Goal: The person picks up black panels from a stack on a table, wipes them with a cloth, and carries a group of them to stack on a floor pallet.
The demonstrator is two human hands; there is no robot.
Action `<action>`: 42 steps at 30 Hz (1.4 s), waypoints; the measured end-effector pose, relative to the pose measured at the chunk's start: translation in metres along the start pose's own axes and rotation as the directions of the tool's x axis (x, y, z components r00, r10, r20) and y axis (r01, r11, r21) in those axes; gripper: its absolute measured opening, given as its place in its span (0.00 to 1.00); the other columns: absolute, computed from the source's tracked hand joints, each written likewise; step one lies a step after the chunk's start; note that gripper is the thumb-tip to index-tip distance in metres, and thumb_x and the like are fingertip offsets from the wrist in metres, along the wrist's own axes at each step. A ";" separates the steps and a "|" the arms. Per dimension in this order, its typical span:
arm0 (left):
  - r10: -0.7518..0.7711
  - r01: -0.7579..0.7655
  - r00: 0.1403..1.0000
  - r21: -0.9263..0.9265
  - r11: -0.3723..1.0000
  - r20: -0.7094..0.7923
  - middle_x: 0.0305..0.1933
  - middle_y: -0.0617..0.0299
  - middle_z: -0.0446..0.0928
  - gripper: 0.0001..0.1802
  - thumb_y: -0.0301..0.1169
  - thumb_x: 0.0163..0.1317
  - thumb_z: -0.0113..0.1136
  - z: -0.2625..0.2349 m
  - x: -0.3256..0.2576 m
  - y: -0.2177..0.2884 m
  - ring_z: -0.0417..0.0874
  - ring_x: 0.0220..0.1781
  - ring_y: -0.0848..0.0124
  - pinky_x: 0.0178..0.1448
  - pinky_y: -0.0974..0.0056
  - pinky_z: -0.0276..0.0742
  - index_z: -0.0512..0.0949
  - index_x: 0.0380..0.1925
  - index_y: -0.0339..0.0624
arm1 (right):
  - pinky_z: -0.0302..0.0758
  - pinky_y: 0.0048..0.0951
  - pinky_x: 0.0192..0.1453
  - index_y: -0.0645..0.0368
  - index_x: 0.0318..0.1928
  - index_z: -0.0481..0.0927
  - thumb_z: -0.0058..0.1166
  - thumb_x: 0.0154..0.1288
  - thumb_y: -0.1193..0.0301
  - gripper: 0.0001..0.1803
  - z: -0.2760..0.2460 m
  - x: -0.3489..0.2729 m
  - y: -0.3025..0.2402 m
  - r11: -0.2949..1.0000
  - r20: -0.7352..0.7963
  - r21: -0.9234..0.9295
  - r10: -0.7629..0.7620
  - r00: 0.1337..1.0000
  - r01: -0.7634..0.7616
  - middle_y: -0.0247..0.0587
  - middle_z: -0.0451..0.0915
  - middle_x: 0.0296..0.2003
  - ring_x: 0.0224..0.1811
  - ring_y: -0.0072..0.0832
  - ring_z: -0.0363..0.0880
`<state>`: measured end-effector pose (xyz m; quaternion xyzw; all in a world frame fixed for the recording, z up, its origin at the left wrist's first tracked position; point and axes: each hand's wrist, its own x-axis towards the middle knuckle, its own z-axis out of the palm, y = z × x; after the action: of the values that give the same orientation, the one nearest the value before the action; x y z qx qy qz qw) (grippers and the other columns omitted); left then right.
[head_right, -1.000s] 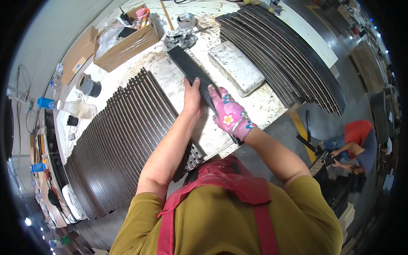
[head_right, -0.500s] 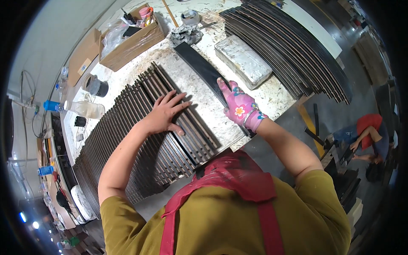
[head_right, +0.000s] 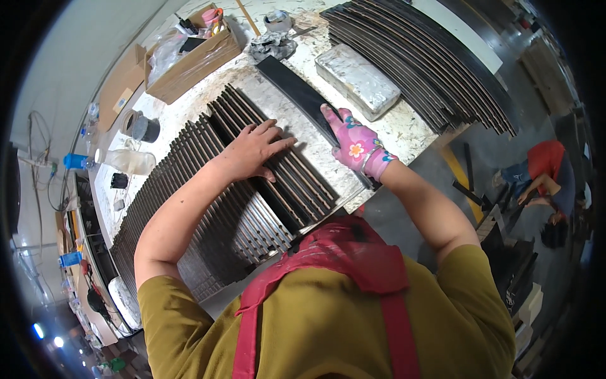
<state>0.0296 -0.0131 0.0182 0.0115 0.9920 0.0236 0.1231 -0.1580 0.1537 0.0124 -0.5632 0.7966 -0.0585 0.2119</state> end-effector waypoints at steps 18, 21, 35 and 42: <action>-0.192 0.188 0.981 -0.101 0.977 -0.026 0.51 0.51 0.75 0.28 0.47 0.58 0.56 -0.008 -0.004 0.023 0.72 0.57 0.54 0.63 0.55 0.65 0.72 0.52 0.38 | 0.73 0.44 0.53 0.50 0.71 0.40 0.55 0.57 0.53 0.49 0.023 0.003 0.004 0.993 -0.047 0.109 -0.046 0.998 0.051 0.68 0.52 0.64 0.51 0.57 0.73; -0.343 0.331 0.936 -0.134 0.934 -0.083 0.45 0.52 0.76 0.24 0.50 0.57 0.57 0.000 0.006 0.029 0.74 0.52 0.57 0.57 0.53 0.68 0.78 0.37 0.37 | 0.64 0.40 0.63 0.53 0.70 0.45 0.53 0.57 0.46 0.49 0.026 0.015 0.027 0.939 -0.116 0.316 -0.101 0.988 0.133 0.67 0.57 0.63 0.60 0.58 0.65; -0.960 0.944 0.222 -0.210 0.255 -0.172 0.69 0.45 0.54 0.41 0.53 0.55 0.55 0.039 0.038 0.118 0.53 0.70 0.51 0.69 0.44 0.49 0.59 0.64 0.40 | 0.54 0.34 0.70 0.67 0.67 0.49 0.56 0.58 0.56 0.45 0.019 0.063 0.054 0.758 0.044 0.545 -0.453 0.891 0.358 0.59 0.54 0.66 0.69 0.45 0.53; -0.968 0.935 0.187 -0.272 0.228 -0.169 0.69 0.48 0.54 0.44 0.53 0.51 0.59 0.044 0.051 0.123 0.58 0.67 0.52 0.67 0.46 0.54 0.59 0.64 0.43 | 0.69 0.40 0.60 0.57 0.65 0.58 0.54 0.60 0.63 0.35 -0.019 0.080 -0.014 0.651 -0.162 0.329 -0.674 0.720 0.684 0.56 0.69 0.54 0.53 0.52 0.72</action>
<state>-0.0070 0.1129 -0.0305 -0.6154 0.7871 -0.0031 -0.0423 -0.1752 0.0720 0.0125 -0.7691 0.5050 -0.2878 0.2657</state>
